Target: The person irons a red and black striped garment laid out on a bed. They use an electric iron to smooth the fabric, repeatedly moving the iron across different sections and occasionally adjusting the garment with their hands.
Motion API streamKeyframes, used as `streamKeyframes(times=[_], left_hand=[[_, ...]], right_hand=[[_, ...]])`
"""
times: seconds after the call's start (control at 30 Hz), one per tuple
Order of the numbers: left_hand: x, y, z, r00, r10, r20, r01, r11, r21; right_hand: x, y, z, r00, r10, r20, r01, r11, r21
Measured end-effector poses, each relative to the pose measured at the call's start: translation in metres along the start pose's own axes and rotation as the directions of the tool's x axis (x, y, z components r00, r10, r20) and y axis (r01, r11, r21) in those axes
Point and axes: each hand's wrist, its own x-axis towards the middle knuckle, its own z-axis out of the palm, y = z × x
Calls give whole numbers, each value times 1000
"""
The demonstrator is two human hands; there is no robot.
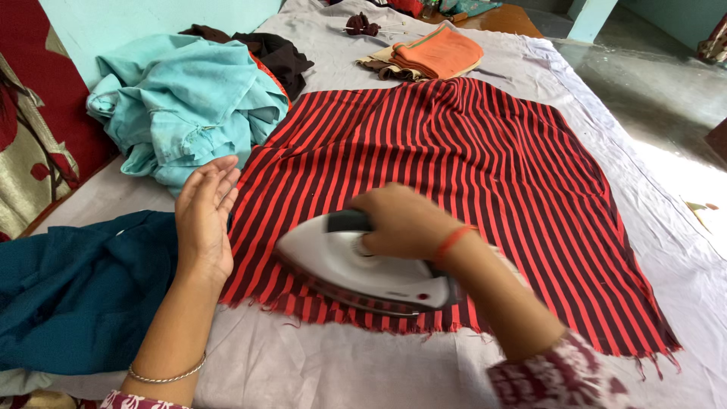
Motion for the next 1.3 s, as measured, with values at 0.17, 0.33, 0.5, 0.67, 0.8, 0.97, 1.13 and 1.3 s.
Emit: streamKeyframes(times=[0.17, 0.33, 0.5, 0.67, 0.8, 0.97, 1.13, 1.3], left_hand=[[-15, 10, 18, 996, -43, 82, 13, 943, 334], [-20, 14, 24, 977, 105, 184, -165, 920, 355], [-18, 15, 21, 987, 97, 127, -134, 937, 323], [-19, 10, 19, 992, 71, 102, -108, 903, 416], [-17, 5, 17, 993, 54, 106, -92, 913, 398], [-22, 4, 18, 940, 197, 279, -341, 608, 717], [-31, 12, 24, 890, 245, 384, -456, 458, 763], [-32, 13, 24, 891, 220, 397, -452, 357, 818]], right_hand=[[-14, 18, -15, 988, 153, 3, -152, 986, -68], [9, 17, -6, 998, 50, -44, -53, 995, -86], [62, -10, 12, 997, -26, -76, 20, 996, -86], [86, -30, 13, 992, 128, 14, -128, 992, -16], [74, -13, 11, 996, -2, -87, -2, 999, -43], [55, -2, -8, 965, 260, 11, -260, 966, 0], [80, -9, -2, 981, 185, -66, -186, 983, -8], [122, -17, 7, 986, 140, -95, -141, 990, -4]])
